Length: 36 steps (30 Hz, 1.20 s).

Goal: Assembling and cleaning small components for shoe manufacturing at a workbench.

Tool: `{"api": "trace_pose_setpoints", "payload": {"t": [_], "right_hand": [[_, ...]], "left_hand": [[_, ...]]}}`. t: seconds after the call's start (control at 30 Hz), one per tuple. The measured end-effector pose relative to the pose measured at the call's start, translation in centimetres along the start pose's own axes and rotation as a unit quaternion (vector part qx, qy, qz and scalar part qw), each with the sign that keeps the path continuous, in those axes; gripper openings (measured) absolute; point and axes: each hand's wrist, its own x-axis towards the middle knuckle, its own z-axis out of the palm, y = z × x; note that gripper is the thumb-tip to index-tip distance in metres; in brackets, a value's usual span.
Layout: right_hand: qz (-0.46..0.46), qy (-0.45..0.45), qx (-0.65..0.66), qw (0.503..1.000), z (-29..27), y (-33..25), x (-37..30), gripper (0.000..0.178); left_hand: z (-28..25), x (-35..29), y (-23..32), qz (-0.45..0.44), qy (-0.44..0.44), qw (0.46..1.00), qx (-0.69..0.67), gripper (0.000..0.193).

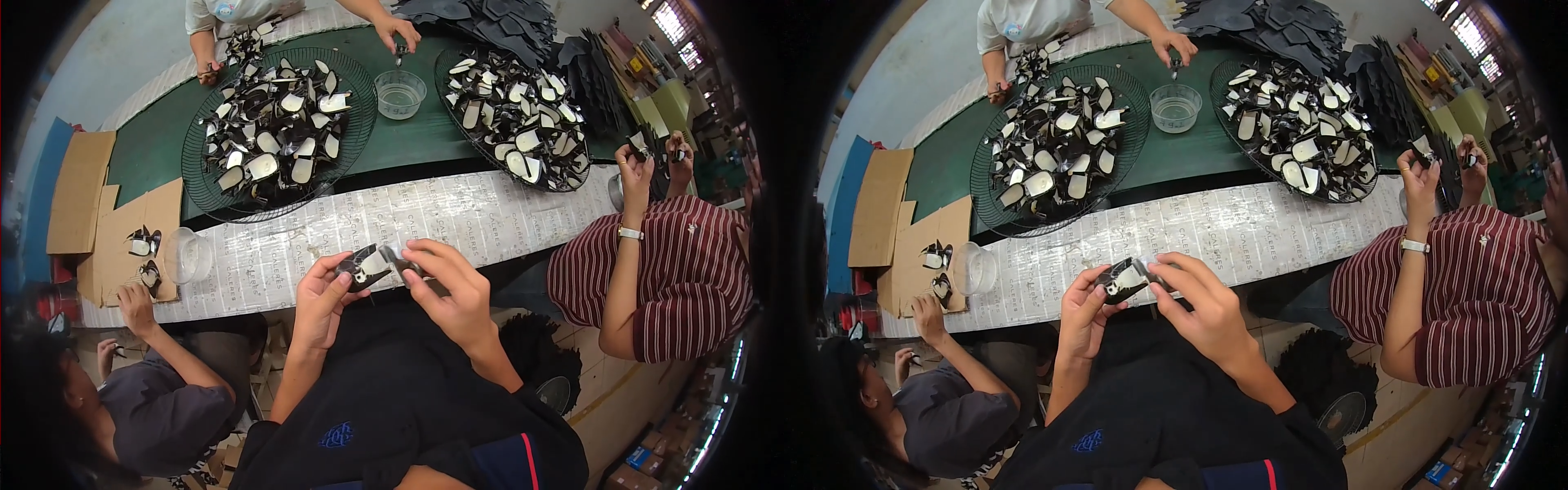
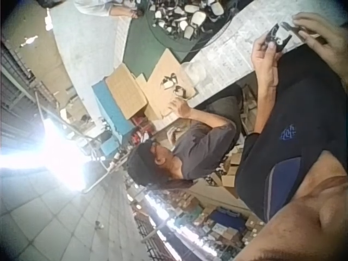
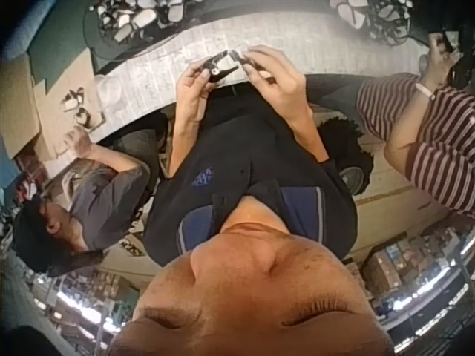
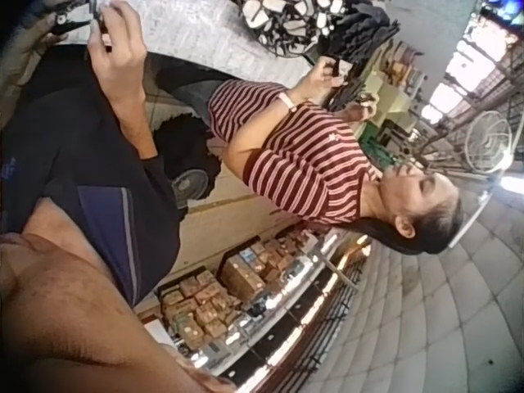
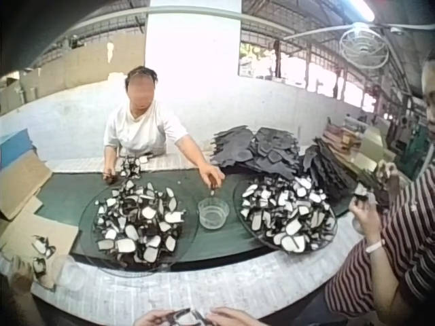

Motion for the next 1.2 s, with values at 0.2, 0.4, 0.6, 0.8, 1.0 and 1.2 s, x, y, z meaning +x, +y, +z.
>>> {"api": "trace_pose_setpoints", "payload": {"t": [0.2, 0.4, 0.6, 0.8, 1.0, 1.2], "right_hand": [[-0.051, -0.067, -0.014, 0.996, 0.9, 0.2, 0.1, 0.028], [-0.065, -0.057, -0.09, 0.992, 1.3, 0.5, 0.0, 0.028], [-0.059, -0.041, -0.131, 0.989, 0.8, -0.1, -0.2, 0.03], [0.011, -0.007, -0.028, 1.0, 0.1, -0.3, -0.2, 0.026], [0.063, -0.019, 0.06, 0.996, 0.8, -0.7, -0.5, 0.027], [0.053, -0.046, 0.08, 0.994, 2.0, -0.4, -1.0, 0.028]], "left_hand": [[0.3, -0.1, -0.2, 0.02, 0.0, 0.999, 0.041, 0.035], [0.2, 0.0, -0.4, 0.036, 0.0, 0.997, 0.07, 0.034], [0.1, 0.1, -0.4, 0.019, 0.002, 0.998, 0.054, 0.033], [-0.3, 0.1, -0.3, 0.002, 0.002, 1.0, -0.011, 0.032], [-0.1, 0.1, -0.5, 0.001, 0.011, 1.0, -0.028, 0.028], [0.0, 0.1, -0.5, 0.01, 0.023, 0.999, -0.028, 0.024]]}}
